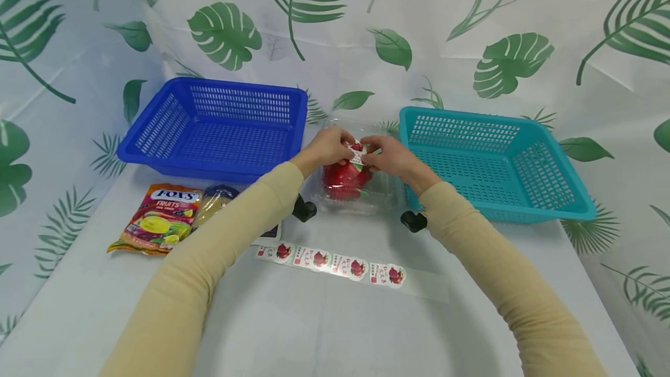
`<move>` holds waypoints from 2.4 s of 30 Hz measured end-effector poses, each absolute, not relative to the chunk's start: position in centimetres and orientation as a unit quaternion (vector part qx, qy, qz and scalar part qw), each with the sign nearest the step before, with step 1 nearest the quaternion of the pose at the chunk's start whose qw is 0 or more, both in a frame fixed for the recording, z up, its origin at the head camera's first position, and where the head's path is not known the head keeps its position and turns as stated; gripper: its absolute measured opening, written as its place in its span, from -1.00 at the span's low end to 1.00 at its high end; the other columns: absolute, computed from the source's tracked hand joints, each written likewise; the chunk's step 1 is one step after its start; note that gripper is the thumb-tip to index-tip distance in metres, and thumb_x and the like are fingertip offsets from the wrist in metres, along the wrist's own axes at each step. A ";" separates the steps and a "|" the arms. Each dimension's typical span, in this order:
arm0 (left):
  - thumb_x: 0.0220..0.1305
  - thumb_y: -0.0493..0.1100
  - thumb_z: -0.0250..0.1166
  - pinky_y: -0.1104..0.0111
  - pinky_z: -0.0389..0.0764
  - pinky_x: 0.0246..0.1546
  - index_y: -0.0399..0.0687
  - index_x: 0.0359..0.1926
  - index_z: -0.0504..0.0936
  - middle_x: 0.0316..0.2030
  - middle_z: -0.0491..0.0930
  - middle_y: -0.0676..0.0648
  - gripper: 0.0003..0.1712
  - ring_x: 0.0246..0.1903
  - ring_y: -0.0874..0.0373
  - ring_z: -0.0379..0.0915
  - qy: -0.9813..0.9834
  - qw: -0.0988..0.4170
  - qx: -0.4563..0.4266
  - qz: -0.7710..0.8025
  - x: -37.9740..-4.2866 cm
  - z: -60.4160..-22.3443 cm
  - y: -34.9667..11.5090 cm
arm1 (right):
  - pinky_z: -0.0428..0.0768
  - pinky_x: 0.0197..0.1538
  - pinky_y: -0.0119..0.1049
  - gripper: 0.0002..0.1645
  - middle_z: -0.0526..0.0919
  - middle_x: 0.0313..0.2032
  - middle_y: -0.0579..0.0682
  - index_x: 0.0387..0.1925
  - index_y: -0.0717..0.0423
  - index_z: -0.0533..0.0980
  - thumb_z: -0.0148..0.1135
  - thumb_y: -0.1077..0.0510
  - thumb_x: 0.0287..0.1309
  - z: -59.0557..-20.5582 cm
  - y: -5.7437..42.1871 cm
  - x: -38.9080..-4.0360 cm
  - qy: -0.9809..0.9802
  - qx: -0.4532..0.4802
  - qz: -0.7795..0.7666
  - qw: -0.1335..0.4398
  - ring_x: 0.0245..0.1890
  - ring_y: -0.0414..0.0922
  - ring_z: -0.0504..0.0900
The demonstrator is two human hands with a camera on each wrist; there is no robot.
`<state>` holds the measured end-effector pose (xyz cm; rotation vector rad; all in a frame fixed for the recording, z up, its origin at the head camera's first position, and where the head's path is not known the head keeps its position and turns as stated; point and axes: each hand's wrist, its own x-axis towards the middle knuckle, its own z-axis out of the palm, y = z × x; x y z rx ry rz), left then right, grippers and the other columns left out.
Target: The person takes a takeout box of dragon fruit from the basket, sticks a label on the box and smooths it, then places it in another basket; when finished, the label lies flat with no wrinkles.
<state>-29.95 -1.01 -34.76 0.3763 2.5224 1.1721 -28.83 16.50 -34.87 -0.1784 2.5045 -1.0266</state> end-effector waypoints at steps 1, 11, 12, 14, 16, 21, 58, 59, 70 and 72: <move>0.30 -0.28 0.28 0.45 0.62 -0.33 -0.28 0.21 0.52 -0.25 0.49 -0.12 -0.54 -0.46 0.22 0.54 0.886 0.169 0.132 0.411 -30.0 -34.7 -1.0 | 0.58 0.08 -0.16 -0.35 0.40 0.15 0.20 0.44 0.12 0.19 0.12 0.18 0.39 -34.9 16.5 -28.8 0.902 -0.067 -0.368 0.213 0.01 0.07 0.53; 0.28 -0.28 0.31 0.43 0.63 -0.30 -0.29 0.23 0.49 -0.31 0.40 -0.09 -0.50 -0.43 0.19 0.53 0.877 0.190 0.131 0.422 -30.1 -34.7 -1.1 | 0.60 0.05 -0.13 -0.48 0.40 0.04 0.20 0.29 0.18 0.27 0.14 0.21 0.37 -35.0 16.6 -28.8 0.896 -0.073 -0.391 0.198 -0.05 0.07 0.52; 0.28 -0.29 0.31 0.43 0.63 -0.29 -0.29 0.23 0.49 -0.30 0.40 -0.08 -0.50 -0.42 0.19 0.54 0.876 0.190 0.132 0.423 -30.1 -34.7 -1.1 | 0.60 0.05 -0.13 -0.49 0.40 0.03 0.20 0.28 0.20 0.28 0.14 0.21 0.37 -35.0 16.6 -28.7 0.896 -0.073 -0.390 0.198 -0.06 0.06 0.52; 0.28 -0.28 0.31 0.43 0.63 -0.29 -0.29 0.23 0.49 -0.29 0.41 -0.09 -0.50 -0.41 0.19 0.54 0.876 0.190 0.133 0.423 -30.1 -34.8 -1.1 | 0.60 0.05 -0.14 -0.48 0.40 0.04 0.19 0.30 0.21 0.28 0.13 0.21 0.38 -35.0 16.6 -28.8 0.897 -0.074 -0.388 0.200 -0.05 0.05 0.52; 0.29 -0.28 0.31 0.43 0.63 -0.29 -0.29 0.23 0.49 -0.27 0.42 -0.09 -0.50 -0.41 0.18 0.54 0.876 0.189 0.134 0.422 -30.1 -34.8 -1.1 | 0.61 0.04 -0.17 -0.43 0.39 0.09 0.20 0.36 0.23 0.24 0.11 0.22 0.39 -35.0 16.6 -28.8 0.897 -0.077 -0.384 0.203 -0.04 0.05 0.52; 0.28 -0.28 0.31 0.44 0.62 -0.30 -0.29 0.21 0.50 -0.30 0.40 -0.09 -0.51 -0.41 0.18 0.52 0.875 0.184 0.138 0.425 -30.2 -34.9 -1.2 | 0.61 0.02 -0.20 -0.34 0.36 0.18 0.23 0.43 0.26 0.15 0.10 0.21 0.39 -35.0 16.6 -28.8 0.899 -0.084 -0.376 0.206 -0.02 0.07 0.53; 0.29 -0.26 0.30 0.37 0.52 -0.06 -0.22 0.24 0.48 -0.11 0.46 -0.11 -0.50 -0.15 0.13 0.44 0.862 0.221 0.149 0.431 -30.4 -34.8 -2.0 | 0.55 0.13 -0.04 -0.37 0.40 0.14 0.16 0.36 0.18 0.29 0.20 0.23 0.30 -35.1 17.1 -29.1 0.888 -0.088 -0.396 0.219 0.05 0.08 0.47; 0.30 -0.26 0.28 0.38 0.54 -0.08 -0.22 0.24 0.47 -0.11 0.47 -0.12 -0.50 -0.18 0.13 0.47 0.861 0.221 0.148 0.433 -30.4 -34.8 -2.0 | 0.54 0.13 -0.03 -0.36 0.40 0.14 0.16 0.37 0.18 0.27 0.19 0.23 0.30 -35.2 17.1 -29.1 0.888 -0.091 -0.394 0.219 0.05 0.08 0.47; 0.30 -0.27 0.27 0.43 0.57 -0.25 -0.22 0.26 0.45 -0.22 0.42 -0.11 -0.49 -0.33 0.16 0.50 0.865 0.214 0.149 0.429 -30.2 -34.8 -1.8 | 0.52 0.15 0.00 -0.31 0.35 0.21 0.19 0.42 0.16 0.21 0.18 0.23 0.32 -35.2 17.2 -29.0 0.884 -0.094 -0.400 0.224 0.09 0.11 0.46; 0.29 -0.28 0.29 0.43 0.57 -0.26 -0.22 0.25 0.45 -0.22 0.41 -0.11 -0.49 -0.33 0.16 0.49 0.864 0.214 0.150 0.431 -30.3 -34.8 -1.8 | 0.52 0.15 0.00 -0.32 0.35 0.21 0.18 0.41 0.15 0.22 0.19 0.22 0.31 -35.2 17.3 -29.0 0.883 -0.090 -0.402 0.223 0.10 0.11 0.46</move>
